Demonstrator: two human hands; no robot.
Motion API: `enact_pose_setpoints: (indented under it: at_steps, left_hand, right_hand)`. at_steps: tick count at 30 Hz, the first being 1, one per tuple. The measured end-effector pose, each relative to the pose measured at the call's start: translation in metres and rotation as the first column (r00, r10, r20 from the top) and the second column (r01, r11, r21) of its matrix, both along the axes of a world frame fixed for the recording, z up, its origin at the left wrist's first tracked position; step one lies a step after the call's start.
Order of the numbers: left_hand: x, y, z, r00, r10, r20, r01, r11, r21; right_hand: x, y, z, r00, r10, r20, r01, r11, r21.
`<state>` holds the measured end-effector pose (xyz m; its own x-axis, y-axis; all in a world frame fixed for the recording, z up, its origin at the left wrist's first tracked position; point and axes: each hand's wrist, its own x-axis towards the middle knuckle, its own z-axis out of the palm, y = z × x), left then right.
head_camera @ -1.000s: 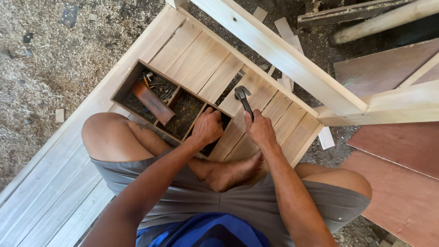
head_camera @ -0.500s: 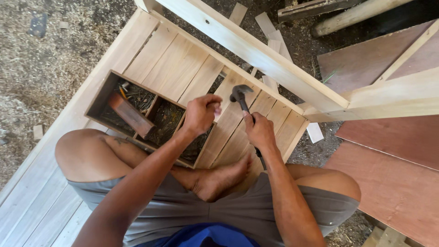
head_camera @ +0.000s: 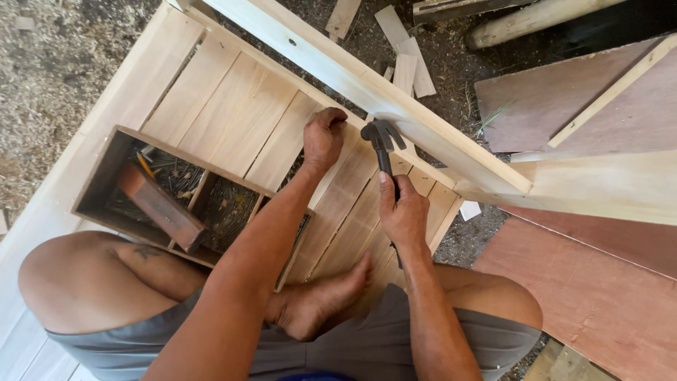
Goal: The person carries a wooden compartment box of nails and a claw hammer to a light wooden frame structure, sits cross-legged on it, and hammers nails into the slats, repeatedly taking nails from the box and driving them into the wood frame.
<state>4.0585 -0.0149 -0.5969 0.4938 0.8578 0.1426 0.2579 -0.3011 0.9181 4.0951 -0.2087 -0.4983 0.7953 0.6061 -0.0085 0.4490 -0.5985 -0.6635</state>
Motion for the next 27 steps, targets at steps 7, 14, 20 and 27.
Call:
enact_pose_setpoints:
  at_steps: [7, 14, 20, 27]
  left_hand:
    - [-0.002, 0.001, -0.007, 0.997, -0.076, -0.029, 0.077, 0.996, 0.052]
    - [-0.003, 0.000, -0.011, 0.994, -0.081, -0.080, 0.087, 0.993, 0.080]
    - [-0.002, 0.002, -0.015, 0.995, -0.077, -0.066, 0.083, 0.993, 0.086]
    - [-0.003, 0.002, -0.014, 0.994, -0.072, -0.084, 0.084, 0.985, 0.149]
  right_hand:
    - [-0.003, 0.013, -0.009, 1.000, 0.026, 0.009, -0.026, 0.999, 0.022]
    - [-0.011, 0.013, -0.003, 0.990, 0.041, 0.136, -0.059, 0.990, 0.127]
    - [-0.012, 0.013, -0.016, 0.985, 0.042, 0.170, -0.078, 0.973, 0.216]
    - [-0.005, 0.026, -0.037, 0.998, 0.062, 0.024, -0.062, 0.997, -0.039]
